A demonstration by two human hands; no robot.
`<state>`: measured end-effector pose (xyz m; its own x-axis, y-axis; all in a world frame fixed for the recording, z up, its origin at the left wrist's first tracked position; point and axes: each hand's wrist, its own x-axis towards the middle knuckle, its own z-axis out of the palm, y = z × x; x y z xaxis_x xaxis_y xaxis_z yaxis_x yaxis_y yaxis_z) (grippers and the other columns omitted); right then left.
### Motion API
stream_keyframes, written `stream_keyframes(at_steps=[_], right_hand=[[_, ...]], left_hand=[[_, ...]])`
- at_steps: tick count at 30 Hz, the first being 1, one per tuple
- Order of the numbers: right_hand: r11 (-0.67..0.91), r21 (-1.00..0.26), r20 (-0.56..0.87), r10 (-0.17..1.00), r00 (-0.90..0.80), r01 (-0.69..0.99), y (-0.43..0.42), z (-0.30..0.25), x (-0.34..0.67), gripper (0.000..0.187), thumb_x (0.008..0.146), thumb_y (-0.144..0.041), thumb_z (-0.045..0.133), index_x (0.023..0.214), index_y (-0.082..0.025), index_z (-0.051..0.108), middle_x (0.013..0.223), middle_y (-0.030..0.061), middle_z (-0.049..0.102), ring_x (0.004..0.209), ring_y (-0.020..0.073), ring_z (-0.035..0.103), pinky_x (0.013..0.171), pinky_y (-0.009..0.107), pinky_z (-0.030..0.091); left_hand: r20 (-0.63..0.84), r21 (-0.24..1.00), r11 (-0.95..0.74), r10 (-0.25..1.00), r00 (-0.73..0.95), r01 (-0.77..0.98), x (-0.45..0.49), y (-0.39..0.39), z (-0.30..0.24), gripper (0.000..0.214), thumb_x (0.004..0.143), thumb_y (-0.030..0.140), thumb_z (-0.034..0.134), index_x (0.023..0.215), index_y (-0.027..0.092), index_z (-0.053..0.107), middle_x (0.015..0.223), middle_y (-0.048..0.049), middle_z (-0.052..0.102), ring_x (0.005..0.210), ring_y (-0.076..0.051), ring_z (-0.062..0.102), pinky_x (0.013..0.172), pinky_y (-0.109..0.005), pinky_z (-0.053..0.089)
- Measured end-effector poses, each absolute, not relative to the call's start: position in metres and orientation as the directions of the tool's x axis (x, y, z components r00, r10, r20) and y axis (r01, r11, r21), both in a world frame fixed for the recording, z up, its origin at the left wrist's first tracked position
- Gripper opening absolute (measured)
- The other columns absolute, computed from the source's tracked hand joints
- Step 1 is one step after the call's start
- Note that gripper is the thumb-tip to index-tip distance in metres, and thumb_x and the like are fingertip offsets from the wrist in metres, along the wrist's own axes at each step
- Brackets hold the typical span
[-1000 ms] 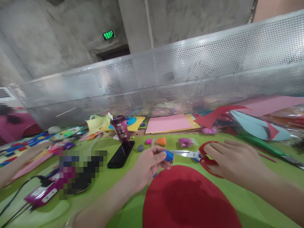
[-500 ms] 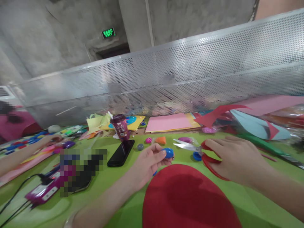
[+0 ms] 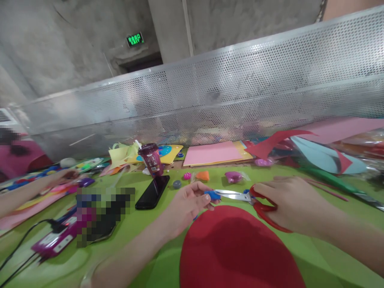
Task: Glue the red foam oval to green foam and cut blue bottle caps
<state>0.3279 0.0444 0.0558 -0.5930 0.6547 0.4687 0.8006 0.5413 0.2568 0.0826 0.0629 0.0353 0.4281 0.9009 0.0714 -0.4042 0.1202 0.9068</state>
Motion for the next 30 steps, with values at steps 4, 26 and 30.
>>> stream_keyframes(at_steps=[4,26,30], right_hand=[[0.582,0.257,0.491,0.609,-0.623,0.771,0.0446,0.0576,0.3284,0.019,0.072,-0.014,0.038,0.068,-0.022,0.054,0.054,0.0007,0.056,0.046,0.0183,0.051,0.047,0.029,0.028],[0.543,0.276,0.538,0.596,-0.595,0.793,0.0447,0.055,0.3288,0.019,0.073,-0.015,0.035,0.066,-0.023,0.051,0.046,-0.001,0.046,0.041,0.0148,0.043,0.045,0.028,0.02],[0.567,0.248,0.503,0.617,-0.605,0.785,0.043,0.0568,0.329,0.015,0.072,-0.018,0.039,0.066,-0.023,0.051,0.048,-0.0008,0.047,0.044,0.0153,0.043,0.046,0.028,0.022]], left_hand=[[0.082,0.906,0.119,0.893,0.444,-0.405,0.0823,0.0635,0.0341,0.034,0.055,0.027,0.084,0.076,0.012,0.062,0.07,-0.0053,0.07,0.068,-0.014,0.065,0.06,-0.021,0.046],[0.141,0.912,0.099,0.835,0.532,-0.398,0.0804,0.061,0.0396,0.033,0.06,0.032,0.081,0.073,0.014,0.057,0.069,-0.0054,0.069,0.058,-0.01,0.059,0.055,-0.02,0.043],[0.114,0.918,0.111,0.846,0.52,-0.382,0.08,0.0623,0.038,0.036,0.058,0.034,0.082,0.073,0.015,0.056,0.069,-0.0057,0.068,0.058,-0.012,0.06,0.054,-0.021,0.043]])
